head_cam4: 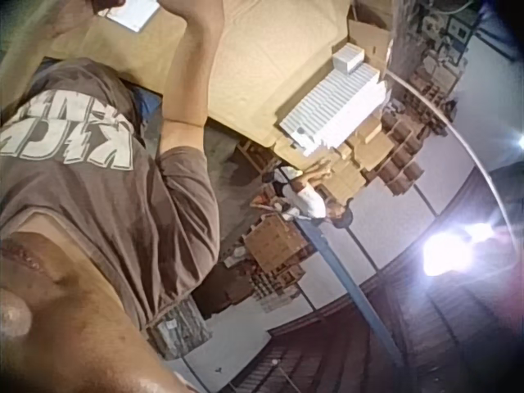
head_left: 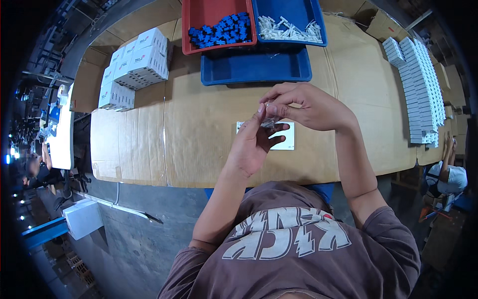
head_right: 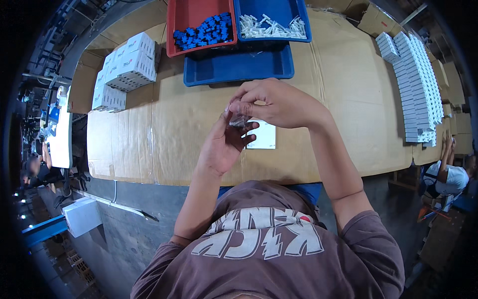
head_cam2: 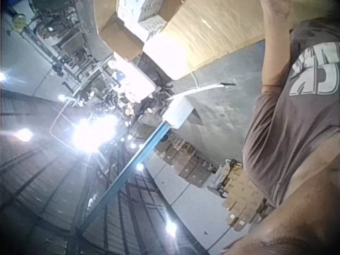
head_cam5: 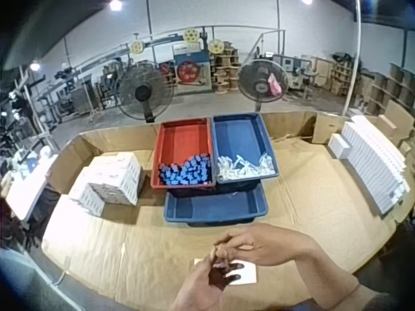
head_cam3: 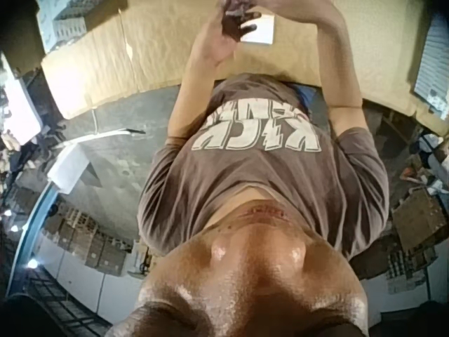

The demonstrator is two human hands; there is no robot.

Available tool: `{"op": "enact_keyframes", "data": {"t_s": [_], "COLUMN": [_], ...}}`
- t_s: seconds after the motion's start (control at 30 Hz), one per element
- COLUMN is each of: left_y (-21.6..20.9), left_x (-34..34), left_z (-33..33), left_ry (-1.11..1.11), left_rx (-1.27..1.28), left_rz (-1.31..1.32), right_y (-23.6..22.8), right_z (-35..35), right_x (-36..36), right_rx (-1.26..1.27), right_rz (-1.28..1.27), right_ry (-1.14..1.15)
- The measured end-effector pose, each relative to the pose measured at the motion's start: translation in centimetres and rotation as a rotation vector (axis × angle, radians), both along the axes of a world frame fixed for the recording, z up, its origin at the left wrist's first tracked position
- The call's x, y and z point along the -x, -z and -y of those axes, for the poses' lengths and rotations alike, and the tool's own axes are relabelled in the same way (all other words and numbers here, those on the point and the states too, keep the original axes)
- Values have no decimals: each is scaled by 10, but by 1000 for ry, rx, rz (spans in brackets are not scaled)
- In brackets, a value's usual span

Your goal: Assembling internal components and circuit boards into plastic enclosures for electrical devices.

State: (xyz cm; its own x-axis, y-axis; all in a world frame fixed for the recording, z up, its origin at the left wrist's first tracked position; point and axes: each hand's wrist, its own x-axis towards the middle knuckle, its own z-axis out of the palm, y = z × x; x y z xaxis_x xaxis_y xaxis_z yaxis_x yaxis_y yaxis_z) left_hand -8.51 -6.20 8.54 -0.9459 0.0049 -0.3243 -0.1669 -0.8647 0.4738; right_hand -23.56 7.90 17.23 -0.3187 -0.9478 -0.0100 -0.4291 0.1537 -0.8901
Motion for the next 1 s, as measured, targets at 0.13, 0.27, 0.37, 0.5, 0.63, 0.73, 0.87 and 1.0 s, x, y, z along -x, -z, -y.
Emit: {"op": "enact_keyframes", "data": {"t_s": [0.13, 0.27, 0.37, 0.5, 0.63, 0.73, 0.87, 1.0], "left_y": [5, -1, 10, 25, 27, 20, 21, 25], "left_x": [-1, 2, -3, -13, -22, -24, -26, -36], "left_z": [-1, 0, 4, 4, -1, -10, -16, -13], "left_ry": [-24, 10, 38, 50, 88, 93, 103, 87], "left_rx": [33, 32, -71, -77, -99, -56, -31, -35], "left_rz": [21, 24, 41, 72, 97, 108, 96, 115], "right_y": [-1, 16, 26, 84, 98, 106, 115, 115], "right_z": [6, -4, -1, 7, 33, 52, 68, 83], "right_x": [0, 26, 69, 165, 214, 234, 255, 256], "right_rx": [-120, 102, 104, 92, -5, -17, -73, -144], "right_rz": [7, 107, 48, -151, -513, -710, -994, -908], "right_ry": [-54, 22, 311, 579, 809, 866, 818, 817]}}
